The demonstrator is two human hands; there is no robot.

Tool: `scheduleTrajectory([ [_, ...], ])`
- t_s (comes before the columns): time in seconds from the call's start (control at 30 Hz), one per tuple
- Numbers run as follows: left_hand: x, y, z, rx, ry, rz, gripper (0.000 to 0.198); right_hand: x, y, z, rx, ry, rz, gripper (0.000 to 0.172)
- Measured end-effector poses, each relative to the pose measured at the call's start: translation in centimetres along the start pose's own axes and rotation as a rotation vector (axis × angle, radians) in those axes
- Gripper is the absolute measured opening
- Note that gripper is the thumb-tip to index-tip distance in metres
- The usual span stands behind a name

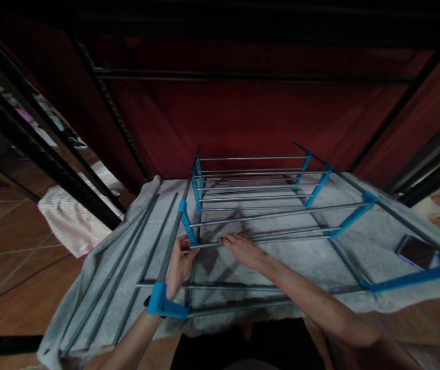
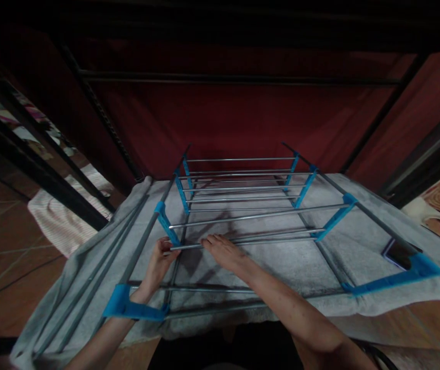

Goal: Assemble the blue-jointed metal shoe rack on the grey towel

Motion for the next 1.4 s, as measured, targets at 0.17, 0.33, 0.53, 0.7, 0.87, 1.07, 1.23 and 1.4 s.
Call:
scheduleTrajectory([
  [0.17, -2.1, -0.3, -1.0, 0.01, 0.017, 0.196, 0.058, -0.7, 0.2, -0.4, -0.001, -0.013, 0.02, 0.051],
  [0.33, -3.4, -0.3, -1.4, 0.091, 0.149, 0.397, 0.056, -1.3, -0.1, -1.0, -0.038, -0.017, 0.056, 0.056],
  [0.53, -4.1, 0.1, -0.8, 0.042, 0.155, 0.462, 0.053, -1.6, -0.6, -1.7, -0.053, -0.001, 0.062, 0.058],
  [0.7, -3.8, 0.2, -0.5, 0.063, 0.136, 0.477, 0.051, -1.6, -0.9, -1.9, -0.058, 0.018, 0.078, 0.058],
  [0.87, -3.8, 0.1, -0.3, 0.048, 0.155, 0.469, 0.043, -1.6, -0.9, -2.0, -0.083, 0.037, 0.101, 0.056],
  [1.07, -4.1, -0.2, -0.1, 0.026, 0.118, 0.499, 0.039, -1.7, -1.0, -2.2, -0.112, 0.026, 0.129, 0.057],
  [1.23, -4.7, 0.3, 0.5, -0.134, 0.045, 0.447, 0.037, -1.3, -0.7, -3.7, -0.144, -0.086, 0.191, 0.066],
  [1.4, -4.6, -0.2, 0.0, -0.176, 0.006, 0.505, 0.039, -0.9, -0.2, -4.5, -0.15, -0.094, 0.197, 0.067],
])
Point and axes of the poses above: each hand's wrist, its own x-axis away from the middle knuckle, its own y-axis out of the back of the hand, z = x × y, the point moved 4 cm from there along -x, towards the middle knuckle, and after that the axes turned 12 degrees about -y, right-handed, at the moved point
